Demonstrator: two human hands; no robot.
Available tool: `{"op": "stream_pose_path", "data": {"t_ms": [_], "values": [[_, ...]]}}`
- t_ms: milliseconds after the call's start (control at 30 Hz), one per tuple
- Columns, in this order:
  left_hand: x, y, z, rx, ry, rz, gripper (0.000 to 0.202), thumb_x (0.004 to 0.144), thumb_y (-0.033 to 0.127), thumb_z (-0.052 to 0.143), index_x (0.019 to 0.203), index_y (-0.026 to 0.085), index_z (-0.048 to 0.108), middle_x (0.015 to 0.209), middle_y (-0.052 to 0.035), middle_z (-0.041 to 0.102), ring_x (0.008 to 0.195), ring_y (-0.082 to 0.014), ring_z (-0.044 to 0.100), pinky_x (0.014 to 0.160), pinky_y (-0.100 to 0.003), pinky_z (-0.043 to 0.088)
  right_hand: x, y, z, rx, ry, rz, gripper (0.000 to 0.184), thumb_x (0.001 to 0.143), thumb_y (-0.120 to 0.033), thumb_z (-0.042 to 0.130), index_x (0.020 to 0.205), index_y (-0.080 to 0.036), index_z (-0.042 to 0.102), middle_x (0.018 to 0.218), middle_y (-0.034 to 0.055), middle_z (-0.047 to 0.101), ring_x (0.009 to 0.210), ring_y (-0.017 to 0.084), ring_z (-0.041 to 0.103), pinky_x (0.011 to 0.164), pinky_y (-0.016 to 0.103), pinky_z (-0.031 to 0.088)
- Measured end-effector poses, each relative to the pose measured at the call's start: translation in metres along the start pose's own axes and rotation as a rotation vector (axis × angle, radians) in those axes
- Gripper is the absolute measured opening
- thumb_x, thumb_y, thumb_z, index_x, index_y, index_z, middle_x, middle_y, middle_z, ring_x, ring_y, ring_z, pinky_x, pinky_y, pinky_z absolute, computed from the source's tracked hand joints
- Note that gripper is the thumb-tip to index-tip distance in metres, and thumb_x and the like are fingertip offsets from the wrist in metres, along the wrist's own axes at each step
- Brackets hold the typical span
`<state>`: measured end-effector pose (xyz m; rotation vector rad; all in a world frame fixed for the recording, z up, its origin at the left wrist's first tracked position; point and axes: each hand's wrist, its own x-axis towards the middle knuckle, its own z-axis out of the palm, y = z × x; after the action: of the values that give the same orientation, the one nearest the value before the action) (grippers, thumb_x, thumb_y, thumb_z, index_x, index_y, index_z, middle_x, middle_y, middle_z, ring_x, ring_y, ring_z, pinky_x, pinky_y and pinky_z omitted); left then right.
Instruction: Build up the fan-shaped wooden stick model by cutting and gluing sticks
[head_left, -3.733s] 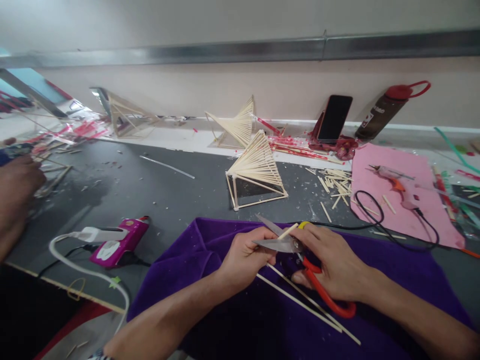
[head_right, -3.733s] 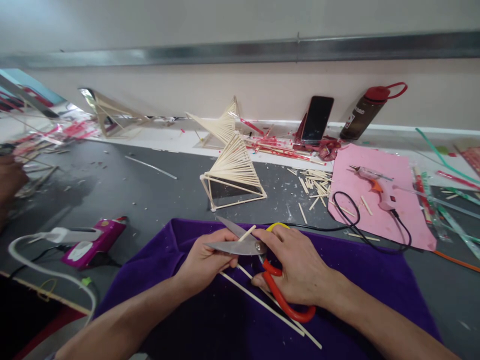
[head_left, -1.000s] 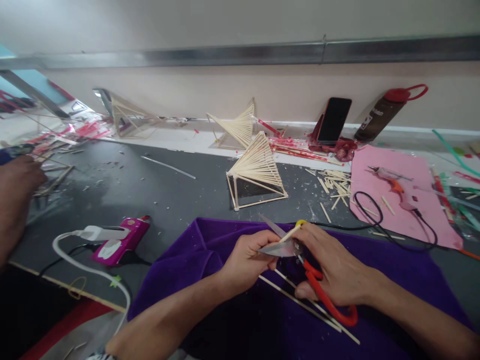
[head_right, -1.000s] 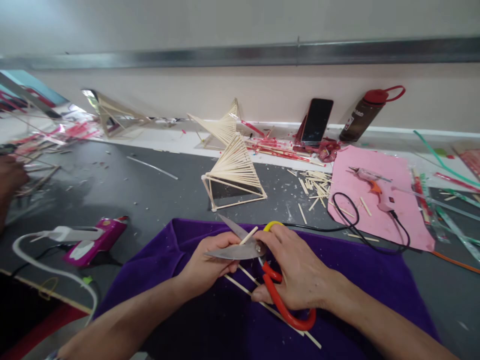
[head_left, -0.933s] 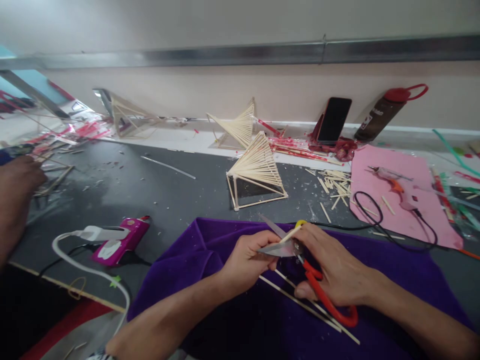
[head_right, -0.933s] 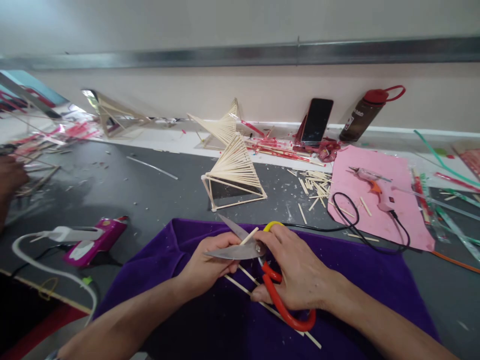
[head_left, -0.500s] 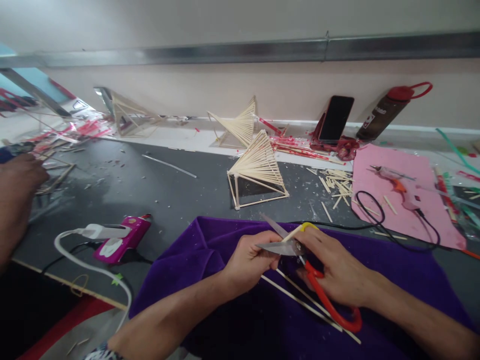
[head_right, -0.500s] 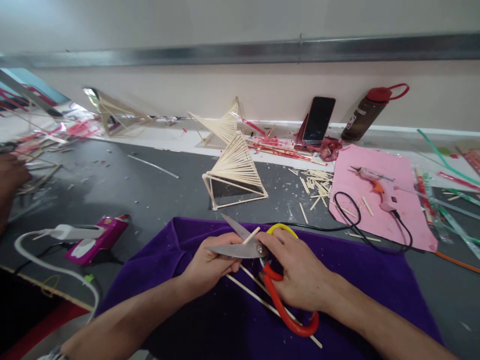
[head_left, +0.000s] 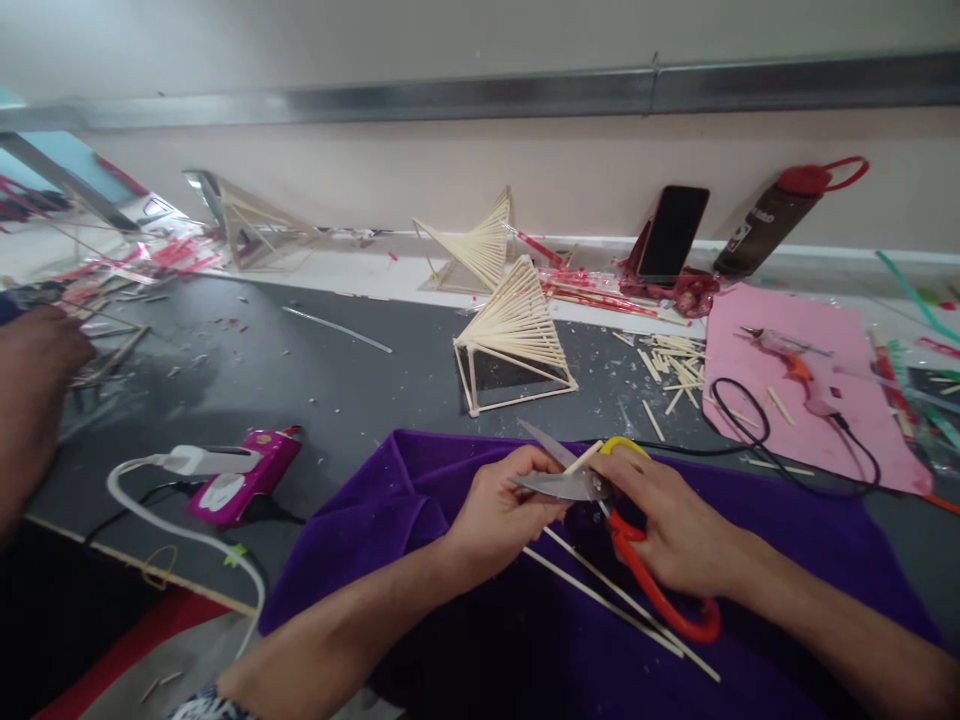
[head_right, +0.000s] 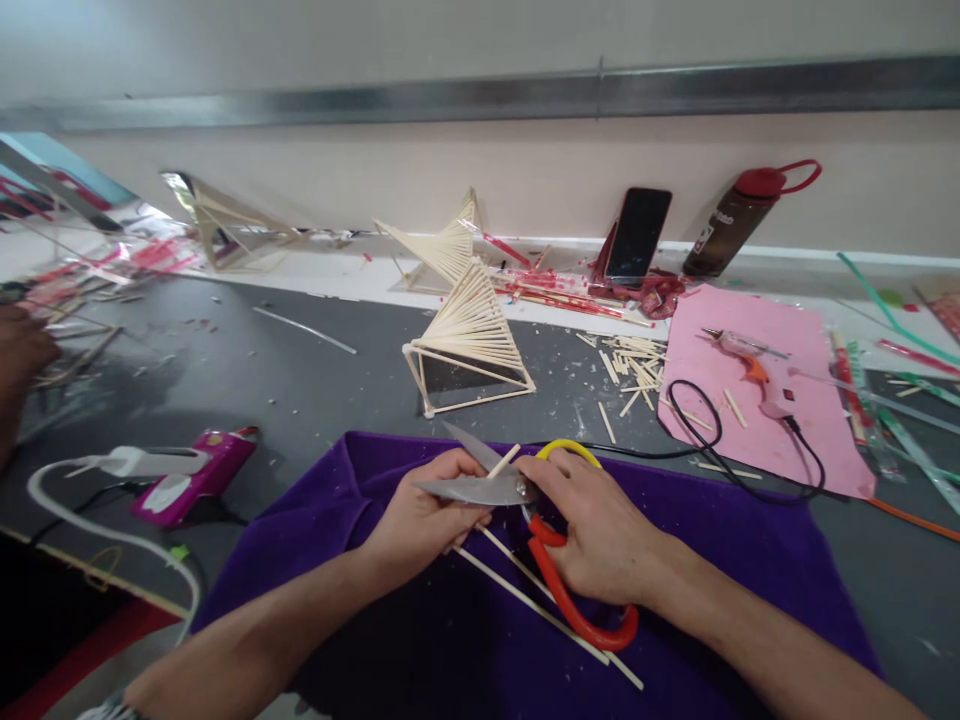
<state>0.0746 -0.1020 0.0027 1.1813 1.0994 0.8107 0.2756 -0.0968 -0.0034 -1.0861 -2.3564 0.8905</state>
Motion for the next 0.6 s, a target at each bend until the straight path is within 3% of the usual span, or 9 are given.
{"op": "stream_pose_path", "data": {"t_ms": [133,300,600], "values": [[0.002,-0.001,-0.001,0.0,0.029,0.0,0.008,0.075,0.023,0.059,0.075,0.015,0.056,0.056,0.0031,0.056,0.041,-0.005,0.041,0.041,-0.017,0.029,0.002,-0.003,0.0,0.013,0.016,0.006,0.054,0.066,-0.001,0.052,0.115,-0.022,0.043,0.094,0.004,0.051,0.085,0.019,0.046,0.074,0.032,0.04],[0.002,-0.002,-0.005,-0.034,0.02,0.009,0.015,0.074,0.029,0.062,0.072,0.014,0.06,0.051,0.0037,0.05,0.042,-0.0049,0.037,0.041,-0.017,0.025,0.002,-0.009,-0.005,-0.006,0.01,0.014,0.054,0.068,-0.02,0.067,0.116,-0.02,0.042,0.1,0.0058,0.05,0.087,0.021,0.047,0.077,0.035,0.041],[0.001,0.002,-0.007,-0.136,-0.121,-0.079,0.035,0.073,0.047,0.064,0.068,0.013,0.058,0.048,0.0039,0.046,0.04,-0.0039,0.031,0.04,-0.018,0.019,0.001,-0.009,-0.006,-0.052,-0.044,-0.025,0.063,0.065,-0.034,0.072,0.117,-0.018,0.04,0.1,0.0069,0.048,0.087,0.022,0.046,0.078,0.038,0.04]]}}
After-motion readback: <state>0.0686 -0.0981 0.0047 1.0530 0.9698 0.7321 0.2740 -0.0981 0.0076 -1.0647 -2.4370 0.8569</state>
